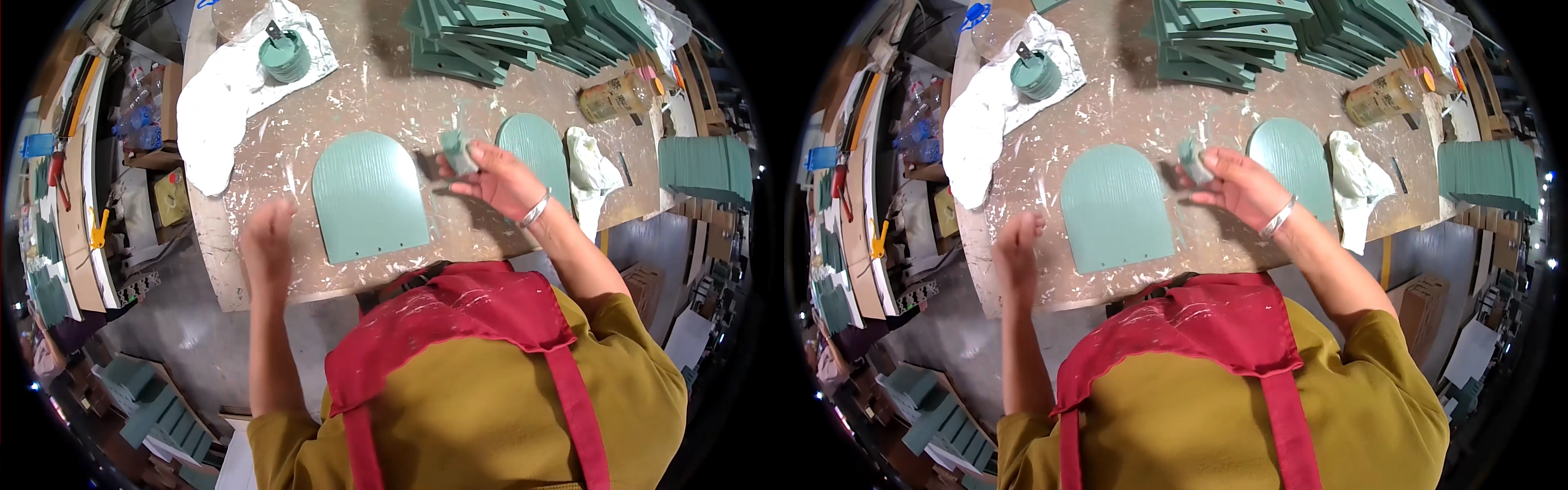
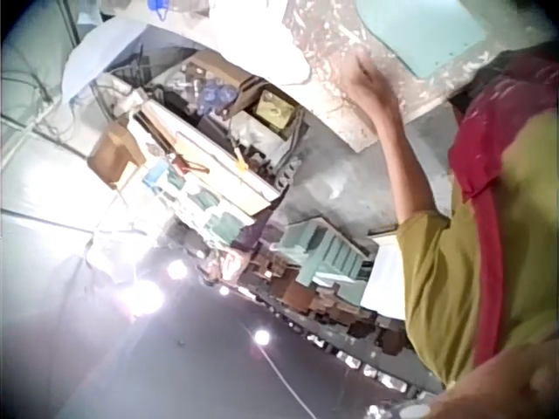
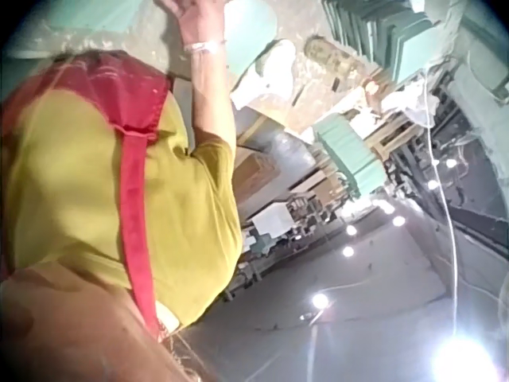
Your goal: The person cleans green curved components by wiping them with a white cloth, occasionally applying a liquid from a bottle to the cloth.
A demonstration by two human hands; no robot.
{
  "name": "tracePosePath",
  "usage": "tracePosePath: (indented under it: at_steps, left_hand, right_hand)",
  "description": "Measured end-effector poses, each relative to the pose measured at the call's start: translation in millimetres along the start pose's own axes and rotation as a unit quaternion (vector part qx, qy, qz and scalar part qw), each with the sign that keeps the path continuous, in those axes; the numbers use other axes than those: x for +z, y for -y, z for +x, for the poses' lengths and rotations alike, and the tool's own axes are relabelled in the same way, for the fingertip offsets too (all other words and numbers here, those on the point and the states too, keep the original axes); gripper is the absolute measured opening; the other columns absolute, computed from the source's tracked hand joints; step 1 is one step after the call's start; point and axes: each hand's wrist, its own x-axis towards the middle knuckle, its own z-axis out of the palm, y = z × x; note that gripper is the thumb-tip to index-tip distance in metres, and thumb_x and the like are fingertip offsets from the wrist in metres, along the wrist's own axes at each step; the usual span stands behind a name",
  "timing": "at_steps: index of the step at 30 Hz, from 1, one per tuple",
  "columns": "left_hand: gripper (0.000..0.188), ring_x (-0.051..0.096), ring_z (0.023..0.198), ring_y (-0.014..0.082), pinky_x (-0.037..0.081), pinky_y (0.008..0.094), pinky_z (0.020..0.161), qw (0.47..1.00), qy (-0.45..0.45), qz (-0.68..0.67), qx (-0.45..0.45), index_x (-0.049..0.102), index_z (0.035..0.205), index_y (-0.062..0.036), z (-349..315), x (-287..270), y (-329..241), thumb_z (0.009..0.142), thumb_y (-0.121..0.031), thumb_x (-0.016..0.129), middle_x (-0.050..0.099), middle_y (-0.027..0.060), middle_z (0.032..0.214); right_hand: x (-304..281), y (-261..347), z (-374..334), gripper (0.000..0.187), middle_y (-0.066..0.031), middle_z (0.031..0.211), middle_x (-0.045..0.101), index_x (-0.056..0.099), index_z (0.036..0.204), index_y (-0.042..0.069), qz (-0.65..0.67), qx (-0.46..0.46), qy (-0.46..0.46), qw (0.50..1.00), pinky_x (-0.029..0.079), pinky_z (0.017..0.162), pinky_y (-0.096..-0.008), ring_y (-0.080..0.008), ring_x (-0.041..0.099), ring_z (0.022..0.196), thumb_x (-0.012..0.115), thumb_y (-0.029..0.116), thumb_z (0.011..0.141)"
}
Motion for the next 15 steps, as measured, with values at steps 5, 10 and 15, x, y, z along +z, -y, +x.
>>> tracePosePath:
  at_steps: [5, 10, 15]
  left_hand:
    - [0.035, 0.057, 0.103, 0.0349, 0.045, 0.0396, 0.091, 0.991, -0.031, 0.119, 0.050, 0.056, 0.125, -0.0047, -62.5, 31.1, -14.3, 0.094, -0.021, 0.055, 0.063, 0.0176, 0.114]
    - [0.052, 0.042, 0.124, 0.0383, 0.030, 0.0458, 0.106, 0.995, 0.021, 0.074, 0.059, 0.043, 0.135, -0.0024, -79.7, 52.7, -34.2, 0.088, -0.014, 0.059, 0.047, 0.0179, 0.136]
    - [0.059, 0.034, 0.133, 0.0351, 0.026, 0.0426, 0.111, 0.997, -0.046, -0.057, 0.021, 0.034, 0.142, -0.0016, -72.5, 63.9, -44.7, 0.090, -0.014, 0.057, 0.038, 0.0202, 0.143]
  right_hand:
    - [-5.8, -41.1, -25.4, 0.046, -0.0139, 0.134, 0.053, 0.047, 0.131, -0.001, -0.006, 0.057, 0.033, 0.998, 0.048, 0.099, -0.0343, -0.0236, 0.055, 0.120, 0.056, 0.027, 0.095]
    - [-5.3, -50.4, -26.5, 0.045, -0.0132, 0.135, 0.051, 0.047, 0.131, -0.002, 0.028, 0.062, 0.059, 0.996, 0.048, 0.100, -0.0351, -0.0248, 0.054, 0.120, 0.055, 0.024, 0.096]
    - [1.9, -46.8, -27.8, 0.028, -0.0118, 0.117, 0.061, 0.055, 0.116, 0.000, 0.065, 0.053, 0.053, 0.995, 0.050, 0.097, -0.0357, -0.0223, 0.059, 0.112, 0.054, 0.020, 0.097]
